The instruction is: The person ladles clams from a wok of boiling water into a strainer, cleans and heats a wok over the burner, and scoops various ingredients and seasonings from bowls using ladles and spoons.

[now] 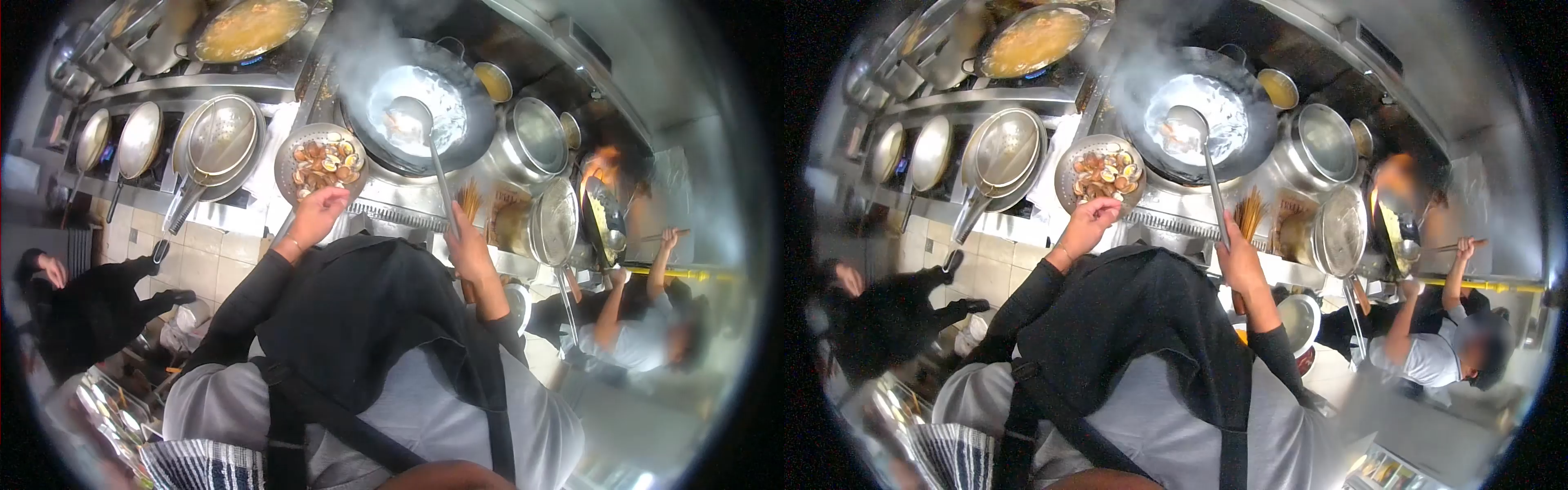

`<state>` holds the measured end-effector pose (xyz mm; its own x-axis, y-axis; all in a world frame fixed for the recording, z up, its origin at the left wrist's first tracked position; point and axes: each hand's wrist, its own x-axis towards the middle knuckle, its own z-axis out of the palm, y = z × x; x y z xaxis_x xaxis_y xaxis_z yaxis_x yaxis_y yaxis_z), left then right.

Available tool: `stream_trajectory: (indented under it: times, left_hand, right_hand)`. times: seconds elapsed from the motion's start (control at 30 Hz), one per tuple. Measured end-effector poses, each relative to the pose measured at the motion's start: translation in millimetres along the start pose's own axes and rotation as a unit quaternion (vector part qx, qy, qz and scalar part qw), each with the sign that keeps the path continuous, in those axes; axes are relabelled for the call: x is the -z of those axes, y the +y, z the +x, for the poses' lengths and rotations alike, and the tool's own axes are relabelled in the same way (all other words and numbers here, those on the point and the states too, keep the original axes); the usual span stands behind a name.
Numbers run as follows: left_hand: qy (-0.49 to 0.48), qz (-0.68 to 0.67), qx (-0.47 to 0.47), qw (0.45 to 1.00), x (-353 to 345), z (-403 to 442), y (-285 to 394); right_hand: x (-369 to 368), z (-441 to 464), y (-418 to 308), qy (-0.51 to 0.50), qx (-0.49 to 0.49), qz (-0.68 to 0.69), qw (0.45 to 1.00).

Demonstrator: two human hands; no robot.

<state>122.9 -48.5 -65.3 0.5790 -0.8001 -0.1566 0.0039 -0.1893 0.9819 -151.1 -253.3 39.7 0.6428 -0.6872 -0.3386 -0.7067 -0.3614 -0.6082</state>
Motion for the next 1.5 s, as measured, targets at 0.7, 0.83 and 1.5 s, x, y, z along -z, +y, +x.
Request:
stream_trajectory:
  times: [0.7,0.83,1.5]
  left_hand:
    - [-0.042,-0.007,0.018,0.999,-6.2,9.2,6.7]
    - [-0.044,-0.010,0.020,0.999,-6.3,9.6,6.6]
    - [0.008,0.190,-0.123,0.974,-9.9,55.2,39.7]
  right_hand:
    - [-2.2,-33.1,-7.8,0.012,0.096,-0.047,0.994]
    - [-0.7,-33.1,-7.9,0.011,0.103,-0.061,0.993]
    - [13.9,-38.3,-11.1,-0.041,0.018,0.046,0.998]
